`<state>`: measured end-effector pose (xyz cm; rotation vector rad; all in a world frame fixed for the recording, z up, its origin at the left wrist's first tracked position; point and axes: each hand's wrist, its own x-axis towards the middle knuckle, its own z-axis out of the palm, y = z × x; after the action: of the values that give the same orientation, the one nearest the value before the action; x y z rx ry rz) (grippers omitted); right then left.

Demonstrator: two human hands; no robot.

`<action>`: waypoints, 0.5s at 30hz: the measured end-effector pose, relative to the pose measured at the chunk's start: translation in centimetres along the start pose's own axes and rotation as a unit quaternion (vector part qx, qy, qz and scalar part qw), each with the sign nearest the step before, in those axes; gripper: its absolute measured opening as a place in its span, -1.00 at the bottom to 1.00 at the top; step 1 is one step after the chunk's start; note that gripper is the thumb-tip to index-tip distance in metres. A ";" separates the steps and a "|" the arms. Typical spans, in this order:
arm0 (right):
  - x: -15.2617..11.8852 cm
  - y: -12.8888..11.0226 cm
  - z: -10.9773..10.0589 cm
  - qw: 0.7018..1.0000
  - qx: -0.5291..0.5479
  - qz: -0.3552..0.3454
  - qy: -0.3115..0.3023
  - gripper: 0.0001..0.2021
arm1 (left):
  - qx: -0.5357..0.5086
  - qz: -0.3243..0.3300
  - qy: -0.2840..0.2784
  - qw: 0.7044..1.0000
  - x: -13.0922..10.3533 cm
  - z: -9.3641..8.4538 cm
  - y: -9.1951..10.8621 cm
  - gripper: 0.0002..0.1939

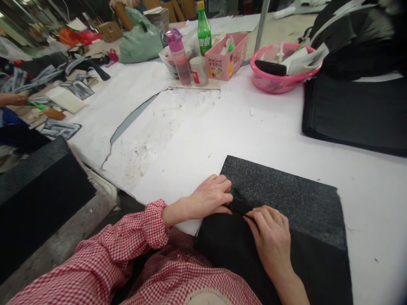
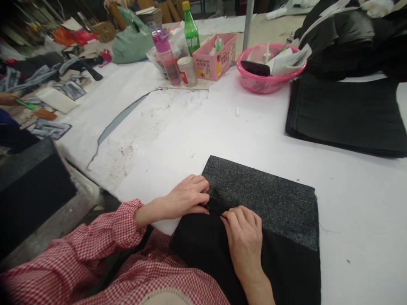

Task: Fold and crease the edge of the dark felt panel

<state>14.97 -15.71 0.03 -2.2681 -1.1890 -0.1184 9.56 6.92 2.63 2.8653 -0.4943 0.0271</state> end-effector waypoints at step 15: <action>-0.1 0.3 -0.1 1.000 -0.004 0.013 0.015 -0.94 | -0.023 0.009 0.041 0.999 -0.2 0.8 0.9 -0.75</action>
<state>15.19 -15.96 -0.05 -2.2803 -1.1446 -0.1464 9.09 5.96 2.07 2.8028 -0.4965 0.1349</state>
